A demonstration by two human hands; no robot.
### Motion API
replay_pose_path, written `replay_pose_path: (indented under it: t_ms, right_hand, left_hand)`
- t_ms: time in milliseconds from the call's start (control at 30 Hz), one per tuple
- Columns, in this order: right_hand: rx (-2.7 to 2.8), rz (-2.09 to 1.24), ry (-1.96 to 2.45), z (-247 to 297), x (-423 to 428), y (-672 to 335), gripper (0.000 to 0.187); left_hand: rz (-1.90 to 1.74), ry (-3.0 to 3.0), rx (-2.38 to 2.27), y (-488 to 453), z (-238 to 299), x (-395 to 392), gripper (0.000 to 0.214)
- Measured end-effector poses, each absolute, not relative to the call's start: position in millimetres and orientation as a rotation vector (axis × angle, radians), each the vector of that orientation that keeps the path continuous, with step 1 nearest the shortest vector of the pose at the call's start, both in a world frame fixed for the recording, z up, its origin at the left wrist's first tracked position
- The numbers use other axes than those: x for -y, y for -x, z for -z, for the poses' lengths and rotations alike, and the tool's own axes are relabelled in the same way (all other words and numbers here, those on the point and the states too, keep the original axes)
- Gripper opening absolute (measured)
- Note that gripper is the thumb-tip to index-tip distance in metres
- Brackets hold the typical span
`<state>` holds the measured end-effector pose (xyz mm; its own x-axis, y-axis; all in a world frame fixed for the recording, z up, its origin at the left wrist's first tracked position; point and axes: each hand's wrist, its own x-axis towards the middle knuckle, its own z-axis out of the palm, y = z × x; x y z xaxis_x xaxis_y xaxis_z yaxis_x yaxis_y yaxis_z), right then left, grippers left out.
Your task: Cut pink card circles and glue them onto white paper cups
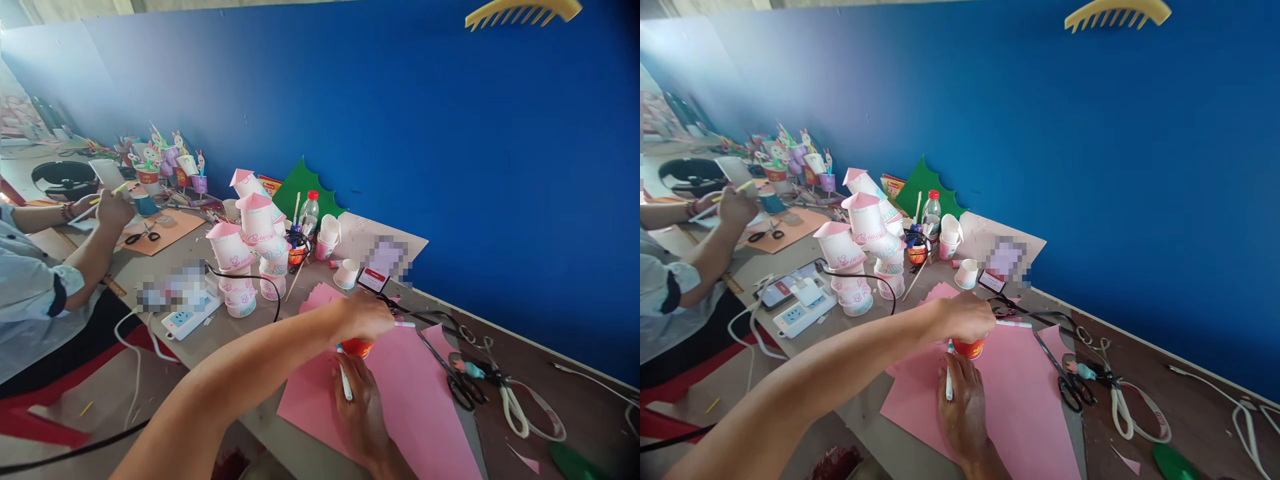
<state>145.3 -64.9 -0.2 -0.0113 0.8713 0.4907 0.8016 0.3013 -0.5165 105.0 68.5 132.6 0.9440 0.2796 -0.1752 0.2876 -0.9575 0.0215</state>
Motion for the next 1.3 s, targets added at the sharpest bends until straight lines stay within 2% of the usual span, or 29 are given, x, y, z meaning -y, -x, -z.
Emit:
replay_pose_path:
  t_ms: [333, 667, 833, 1300]
  right_hand:
    - [1.861, -0.041, 1.518, 4.8, 68.8, -146.5, 0.023]
    - [1.881, -0.158, 1.45, 2.0, 92.2, -175.6, 0.023]
    - [1.806, -0.369, 1.418, -4.6, 99.1, -204.2, 0.019]
    - [1.355, -0.995, 1.588, -26.1, 47.7, -274.3, 0.032]
  left_hand:
    - [0.356, -3.062, -0.436, -104.5, -136.6, -67.3, 0.015]
    - [0.38, -3.058, -0.46, -103.5, -140.2, -66.1, 0.021]
    - [0.352, -3.056, -0.441, -103.0, -138.7, -67.1, 0.028]
    - [0.418, -3.047, -0.463, -99.9, -151.8, -61.4, 0.017]
